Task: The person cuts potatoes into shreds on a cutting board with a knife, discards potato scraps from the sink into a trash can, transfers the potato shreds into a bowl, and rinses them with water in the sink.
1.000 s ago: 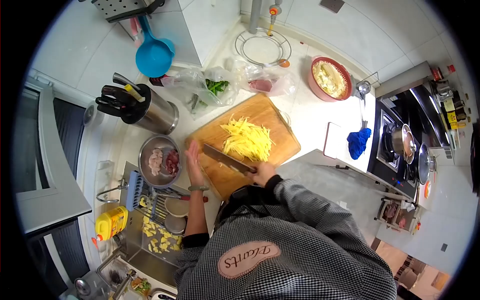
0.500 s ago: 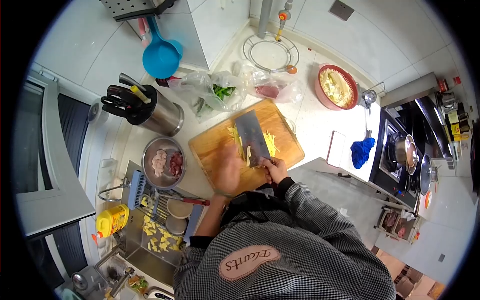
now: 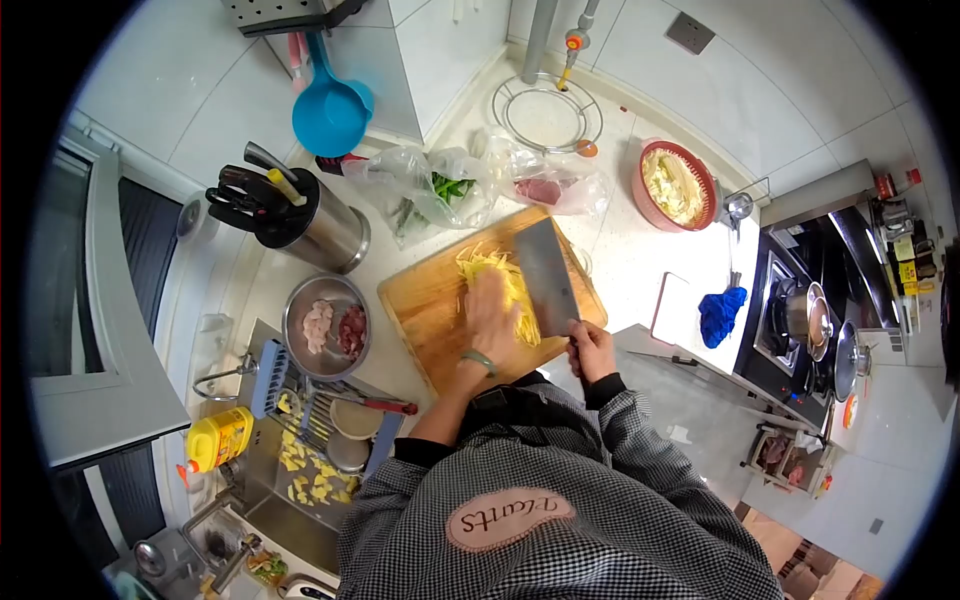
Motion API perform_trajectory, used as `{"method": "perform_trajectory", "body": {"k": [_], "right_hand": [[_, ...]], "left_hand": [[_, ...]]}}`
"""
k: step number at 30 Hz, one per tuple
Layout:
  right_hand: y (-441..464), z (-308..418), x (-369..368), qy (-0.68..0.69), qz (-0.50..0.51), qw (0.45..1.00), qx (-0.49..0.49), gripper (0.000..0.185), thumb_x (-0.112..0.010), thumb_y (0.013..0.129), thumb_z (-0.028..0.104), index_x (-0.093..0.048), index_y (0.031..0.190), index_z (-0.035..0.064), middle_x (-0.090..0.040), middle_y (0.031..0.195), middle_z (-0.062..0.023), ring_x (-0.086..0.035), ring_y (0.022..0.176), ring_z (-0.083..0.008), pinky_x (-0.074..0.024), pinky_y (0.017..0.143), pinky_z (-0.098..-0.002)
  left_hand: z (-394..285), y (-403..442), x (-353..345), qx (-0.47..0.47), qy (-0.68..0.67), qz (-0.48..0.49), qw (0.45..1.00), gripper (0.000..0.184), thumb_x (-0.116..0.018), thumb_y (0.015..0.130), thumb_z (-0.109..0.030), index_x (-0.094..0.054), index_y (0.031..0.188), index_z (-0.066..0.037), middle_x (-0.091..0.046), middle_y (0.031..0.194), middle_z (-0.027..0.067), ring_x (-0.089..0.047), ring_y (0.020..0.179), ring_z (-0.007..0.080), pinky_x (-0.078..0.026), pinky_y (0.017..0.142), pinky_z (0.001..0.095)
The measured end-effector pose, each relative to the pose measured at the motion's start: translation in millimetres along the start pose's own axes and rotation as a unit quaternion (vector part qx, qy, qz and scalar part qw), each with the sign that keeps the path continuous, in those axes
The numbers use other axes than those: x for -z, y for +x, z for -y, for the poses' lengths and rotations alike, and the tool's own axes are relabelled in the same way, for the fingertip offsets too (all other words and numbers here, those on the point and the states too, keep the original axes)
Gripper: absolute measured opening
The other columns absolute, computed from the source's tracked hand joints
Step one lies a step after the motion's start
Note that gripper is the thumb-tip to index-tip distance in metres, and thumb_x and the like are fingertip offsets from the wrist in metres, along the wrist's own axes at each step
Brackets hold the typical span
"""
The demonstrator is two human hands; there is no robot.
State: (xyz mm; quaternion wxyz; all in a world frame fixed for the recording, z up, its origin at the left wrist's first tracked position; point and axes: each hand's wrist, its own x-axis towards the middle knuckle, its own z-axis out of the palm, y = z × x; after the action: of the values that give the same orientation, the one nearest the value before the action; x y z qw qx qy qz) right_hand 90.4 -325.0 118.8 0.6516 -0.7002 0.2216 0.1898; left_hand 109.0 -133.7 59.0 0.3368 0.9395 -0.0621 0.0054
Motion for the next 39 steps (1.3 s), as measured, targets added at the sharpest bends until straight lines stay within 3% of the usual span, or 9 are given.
{"method": "perform_trajectory", "body": {"k": [6,13,21,23,28,31,34,36,39], "right_hand": [[13,-21,11,-0.384,-0.191,0.879,0.208,0.023,-0.056,0.084,0.026,-0.063,0.093,0.0061,-0.065,0.077,-0.0189,-0.063,0.076,-0.0378,-0.0512,0.065,-0.0405],[13,-34,9,-0.333,-0.097,0.924,0.163,0.029,-0.059,0.081,0.025,-0.063,0.102,0.0058,-0.065,0.082,-0.0203,-0.064,0.079,-0.0356,-0.0519,0.069,-0.0401],[11,-24,15,-0.364,-0.064,0.916,0.155,0.028,-0.057,0.082,0.026,-0.064,0.102,0.0076,-0.065,0.083,-0.0192,-0.064,0.08,-0.0348,-0.0523,0.072,-0.0391],[12,-20,9,-0.361,-0.072,0.917,0.152,0.028,-0.058,0.082,0.027,-0.065,0.101,0.0075,-0.065,0.082,-0.0191,-0.064,0.079,-0.0351,-0.0521,0.071,-0.0391],[31,-22,4,-0.357,-0.1,0.902,0.221,0.03,-0.06,0.084,0.03,-0.065,0.099,0.0052,-0.065,0.081,-0.0176,-0.065,0.075,-0.0324,-0.0501,0.065,-0.0359],[12,3,3,-0.375,-0.051,0.893,0.242,0.029,-0.059,0.086,0.027,-0.064,0.097,0.0004,-0.065,0.072,-0.014,-0.063,0.065,-0.0282,-0.049,0.061,-0.0334],[6,6,2,-0.228,0.005,0.948,0.223,0.028,-0.056,0.09,0.026,-0.061,0.086,-0.0013,-0.059,0.062,-0.0076,-0.055,0.051,-0.0186,-0.044,0.049,-0.0291],[-10,34,4,0.122,0.159,0.977,-0.078,0.026,-0.056,0.091,0.025,-0.055,0.078,0.0025,-0.05,0.057,-0.0057,-0.045,0.043,-0.0131,-0.0359,0.04,-0.0272],[-15,42,12,0.146,0.144,0.976,-0.08,0.026,-0.054,0.093,0.024,-0.049,0.073,0.0072,-0.047,0.056,-0.0014,-0.039,0.038,-0.0098,-0.0284,0.036,-0.0241]], "left_hand": [[67,33,5,0.152,-0.114,-0.058,0.98,0.059,-0.02,0.099,-0.041,-0.019,0.146,-0.005,-0.016,0.152,0.0159,-0.013,0.141,0.0297,-0.012,0.114,0.0392],[42,24,22,0.1,-0.186,0.107,0.972,0.052,-0.027,0.099,-0.041,-0.04,0.138,-0.009,-0.038,0.142,0.0138,-0.032,0.133,0.03,-0.025,0.109,0.0364],[42,6,25,0.017,-0.194,0.042,0.98,0.051,-0.025,0.1,-0.035,-0.04,0.136,-0.002,-0.034,0.144,0.0146,-0.03,0.134,0.0299,-0.023,0.11,0.0383],[54,7,13,0.093,-0.116,-0.079,0.986,0.055,-0.021,0.1,-0.037,-0.033,0.14,-0.003,-0.026,0.148,0.0161,-0.022,0.137,0.0312,-0.017,0.112,0.0381],[29,16,11,0.209,-0.207,0.021,0.955,0.061,-0.017,0.099,-0.042,-0.023,0.144,-0.002,-0.019,0.15,0.0196,-0.014,0.14,0.0318,-0.01,0.114,0.0389],[8,10,24,-0.024,0.12,-0.01,0.992,0.062,-0.033,0.096,-0.041,-0.02,0.145,-0.004,-0.014,0.152,0.0158,-0.015,0.14,0.0313,-0.01,0.114,0.0442],[-35,1,42,-0.154,0.072,0.065,0.983,0.065,-0.04,0.093,-0.039,-0.019,0.145,-0.004,-0.012,0.153,0.0148,-0.015,0.14,0.031,-0.01,0.113,0.0456],[-38,-4,35,-0.117,0.038,0.075,0.989,0.071,-0.041,0.091,-0.042,-0.017,0.146,-0.004,-0.012,0.153,0.0154,-0.013,0.141,0.0318,-0.01,0.113,0.0466],[-32,-9,25,-0.085,0.023,0.035,0.995,0.074,-0.041,0.091,-0.044,-0.016,0.145,-0.002,-0.012,0.152,0.0166,-0.012,0.141,0.0325,-0.01,0.113,0.047]]}}
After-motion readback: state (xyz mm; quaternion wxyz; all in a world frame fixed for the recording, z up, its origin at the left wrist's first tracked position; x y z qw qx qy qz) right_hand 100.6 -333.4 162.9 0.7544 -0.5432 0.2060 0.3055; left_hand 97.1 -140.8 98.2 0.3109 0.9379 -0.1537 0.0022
